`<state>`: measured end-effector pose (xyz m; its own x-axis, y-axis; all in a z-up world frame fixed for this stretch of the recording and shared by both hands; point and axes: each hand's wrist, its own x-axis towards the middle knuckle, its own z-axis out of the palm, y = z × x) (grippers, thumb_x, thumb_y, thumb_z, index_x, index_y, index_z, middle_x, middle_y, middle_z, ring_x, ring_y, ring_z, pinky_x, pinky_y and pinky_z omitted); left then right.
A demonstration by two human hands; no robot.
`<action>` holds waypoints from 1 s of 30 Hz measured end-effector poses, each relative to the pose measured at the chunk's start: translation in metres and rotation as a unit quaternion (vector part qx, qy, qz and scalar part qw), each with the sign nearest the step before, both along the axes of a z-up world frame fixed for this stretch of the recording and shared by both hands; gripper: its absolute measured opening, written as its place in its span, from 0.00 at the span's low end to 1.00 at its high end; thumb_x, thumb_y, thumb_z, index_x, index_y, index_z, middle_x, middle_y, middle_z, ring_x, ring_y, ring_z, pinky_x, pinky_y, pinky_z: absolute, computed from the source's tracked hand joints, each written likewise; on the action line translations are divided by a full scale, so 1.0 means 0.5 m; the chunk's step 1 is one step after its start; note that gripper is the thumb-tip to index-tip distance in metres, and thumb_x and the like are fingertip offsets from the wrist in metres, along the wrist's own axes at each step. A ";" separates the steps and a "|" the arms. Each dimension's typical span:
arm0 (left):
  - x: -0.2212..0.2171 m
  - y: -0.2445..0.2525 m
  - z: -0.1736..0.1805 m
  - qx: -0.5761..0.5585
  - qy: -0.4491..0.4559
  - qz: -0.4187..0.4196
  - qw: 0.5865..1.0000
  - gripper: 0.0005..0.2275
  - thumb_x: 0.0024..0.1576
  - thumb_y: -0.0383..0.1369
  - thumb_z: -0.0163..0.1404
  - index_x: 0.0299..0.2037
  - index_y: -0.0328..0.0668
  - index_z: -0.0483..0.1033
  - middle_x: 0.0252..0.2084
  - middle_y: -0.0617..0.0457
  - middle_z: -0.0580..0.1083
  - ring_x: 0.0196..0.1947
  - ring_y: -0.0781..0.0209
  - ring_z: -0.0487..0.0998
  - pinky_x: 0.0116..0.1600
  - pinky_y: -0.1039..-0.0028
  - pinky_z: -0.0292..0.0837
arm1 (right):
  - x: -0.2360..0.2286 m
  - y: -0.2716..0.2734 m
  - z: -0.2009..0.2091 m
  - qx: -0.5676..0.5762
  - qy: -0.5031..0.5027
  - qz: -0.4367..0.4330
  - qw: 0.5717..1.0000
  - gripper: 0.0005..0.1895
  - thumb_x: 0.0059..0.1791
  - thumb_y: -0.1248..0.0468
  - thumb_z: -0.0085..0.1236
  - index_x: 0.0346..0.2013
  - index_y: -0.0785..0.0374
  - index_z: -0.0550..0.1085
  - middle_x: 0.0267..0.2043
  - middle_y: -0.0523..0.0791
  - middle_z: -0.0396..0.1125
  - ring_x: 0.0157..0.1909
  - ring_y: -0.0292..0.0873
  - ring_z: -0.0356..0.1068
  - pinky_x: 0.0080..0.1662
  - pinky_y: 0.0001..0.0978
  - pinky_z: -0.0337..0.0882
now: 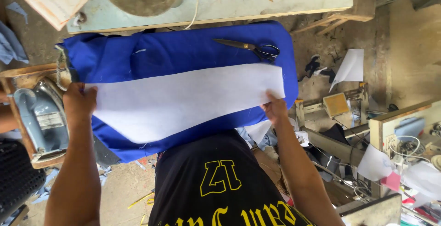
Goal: The person places a light blue fabric piece on a white paper pattern, smooths it, and cuts the paper along the fabric edge using scissors. They then move to an ironing board, place the cut fabric and paper on a blue cover, and iron the fabric with a steam iron.
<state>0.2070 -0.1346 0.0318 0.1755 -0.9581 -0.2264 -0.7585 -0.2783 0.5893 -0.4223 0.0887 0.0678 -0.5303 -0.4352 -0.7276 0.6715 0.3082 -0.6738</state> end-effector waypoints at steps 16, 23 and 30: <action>-0.001 0.329 -0.124 0.214 0.381 0.245 0.865 0.24 0.71 0.39 0.54 0.66 0.23 0.66 0.54 0.24 0.70 0.61 0.28 0.71 0.66 0.33 0.61 | -0.014 0.048 -0.128 0.035 -0.027 -0.025 0.999 0.15 0.51 0.68 0.67 0.47 0.65 0.70 0.36 0.55 0.76 0.33 0.61 0.80 0.33 0.50 0.88; 0.018 0.330 -0.159 0.052 0.069 0.068 0.994 0.14 0.63 0.43 0.60 0.52 0.44 0.84 0.36 0.38 0.79 0.43 0.38 0.81 0.41 0.49 0.74 | -0.030 0.056 -0.146 -0.015 -0.039 -0.025 0.999 0.09 0.52 0.68 0.66 0.45 0.59 0.76 0.43 0.51 0.78 0.43 0.59 0.81 0.44 0.52 0.88; -0.008 0.281 -0.155 -0.103 -0.034 -0.010 0.994 0.07 0.67 0.37 0.58 0.44 0.42 0.83 0.26 0.36 0.76 0.32 0.28 0.79 0.32 0.43 0.69 | -0.031 0.050 -0.159 -0.080 -0.094 -0.010 0.992 0.04 0.54 0.67 0.64 0.42 0.54 0.80 0.45 0.51 0.79 0.47 0.56 0.81 0.47 0.50 0.87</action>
